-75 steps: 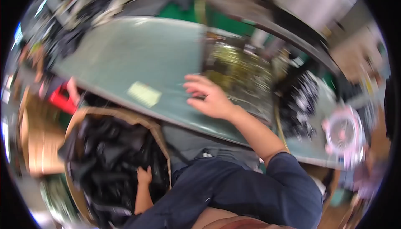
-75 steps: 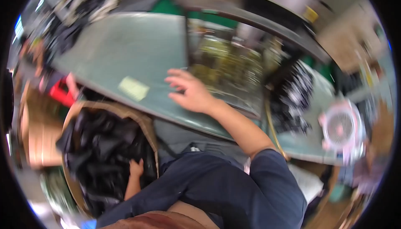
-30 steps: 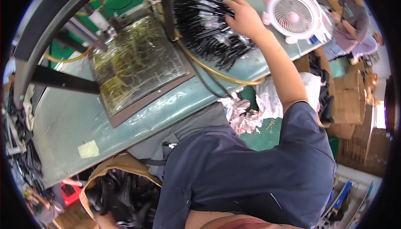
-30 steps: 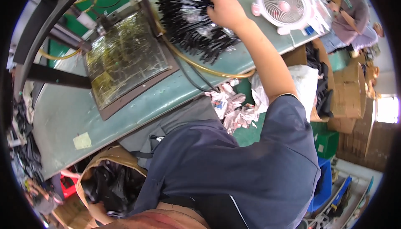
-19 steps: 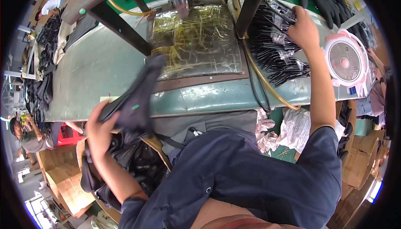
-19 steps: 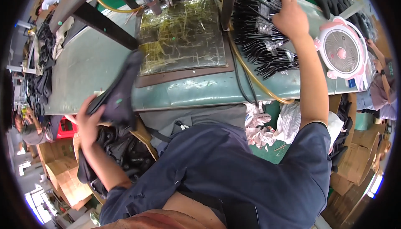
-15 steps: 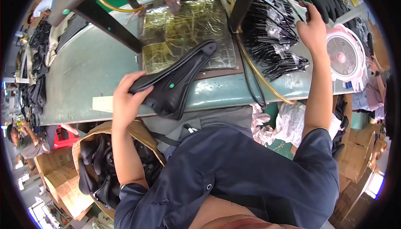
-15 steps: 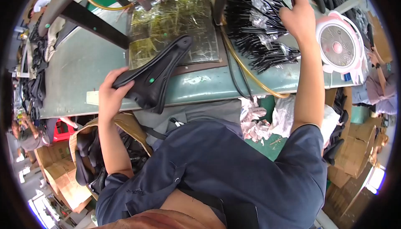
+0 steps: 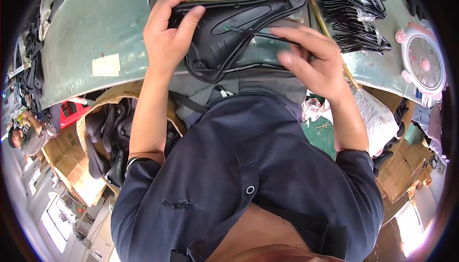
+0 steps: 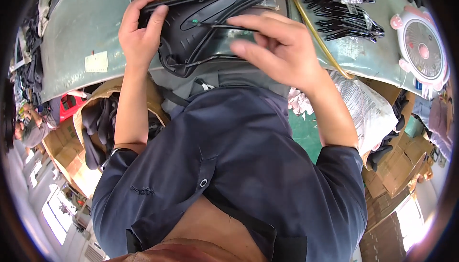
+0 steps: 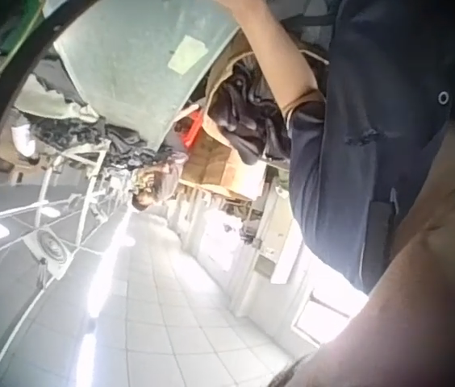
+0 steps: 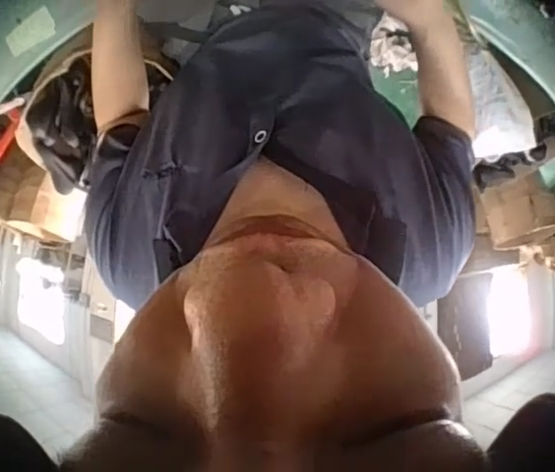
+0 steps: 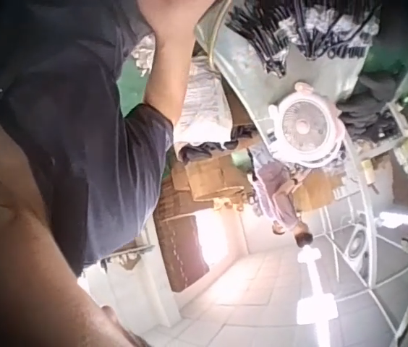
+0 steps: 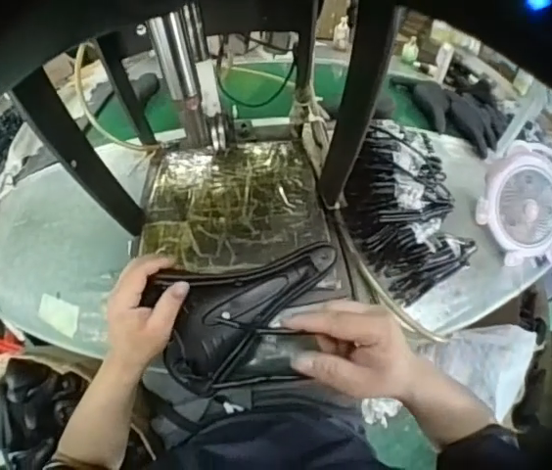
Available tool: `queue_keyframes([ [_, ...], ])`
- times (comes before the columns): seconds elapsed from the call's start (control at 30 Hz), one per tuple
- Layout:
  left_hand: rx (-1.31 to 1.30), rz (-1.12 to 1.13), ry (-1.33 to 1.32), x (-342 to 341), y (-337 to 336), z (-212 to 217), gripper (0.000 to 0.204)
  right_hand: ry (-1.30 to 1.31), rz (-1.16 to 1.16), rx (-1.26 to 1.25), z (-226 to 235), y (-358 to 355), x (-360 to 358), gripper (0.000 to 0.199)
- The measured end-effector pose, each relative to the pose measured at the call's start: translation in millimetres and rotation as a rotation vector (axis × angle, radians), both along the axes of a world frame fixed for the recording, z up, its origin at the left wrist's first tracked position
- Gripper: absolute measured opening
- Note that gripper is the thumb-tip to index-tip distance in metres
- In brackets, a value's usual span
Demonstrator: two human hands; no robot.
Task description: Assembling bicycle seats by positioning components and using a pneumatic press.
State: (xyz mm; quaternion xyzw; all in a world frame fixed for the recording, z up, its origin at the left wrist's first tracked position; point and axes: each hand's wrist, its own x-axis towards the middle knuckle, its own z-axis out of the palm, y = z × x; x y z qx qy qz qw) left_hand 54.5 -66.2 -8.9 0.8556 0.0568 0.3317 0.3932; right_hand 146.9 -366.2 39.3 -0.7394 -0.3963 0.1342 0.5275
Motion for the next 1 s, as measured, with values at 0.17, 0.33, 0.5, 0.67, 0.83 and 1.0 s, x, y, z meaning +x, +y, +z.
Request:
queue_keyframes([
  [0.17,-0.439,0.034,-0.171,-14.5,-11.5,-23.9,0.021,-0.128,-0.017,0.000,-20.6,34.0,-5.9,0.022],
  [0.33,-0.497,0.057,-0.214,-14.8,-16.4,-33.0,0.024,-0.213,-0.050,0.000,-26.0,51.1,-8.9,0.021],
  [0.5,-0.491,0.062,-0.249,-13.1,-14.8,-36.0,0.026,-0.266,-0.023,-0.037,-17.2,53.0,-6.4,0.021],
  [0.67,-0.433,0.089,-0.232,-12.2,-16.7,-35.0,0.026,-0.400,-0.018,-0.021,-19.6,58.7,-3.5,0.020],
  [0.83,-0.490,0.073,-0.184,-11.1,-18.0,-31.4,0.027,-0.555,0.029,0.014,-12.1,79.1,6.8,0.017],
  [1.0,-0.408,0.068,-0.133,-13.4,-14.9,-34.7,0.033,-0.543,0.056,0.024,-12.5,80.8,9.2,0.016],
])
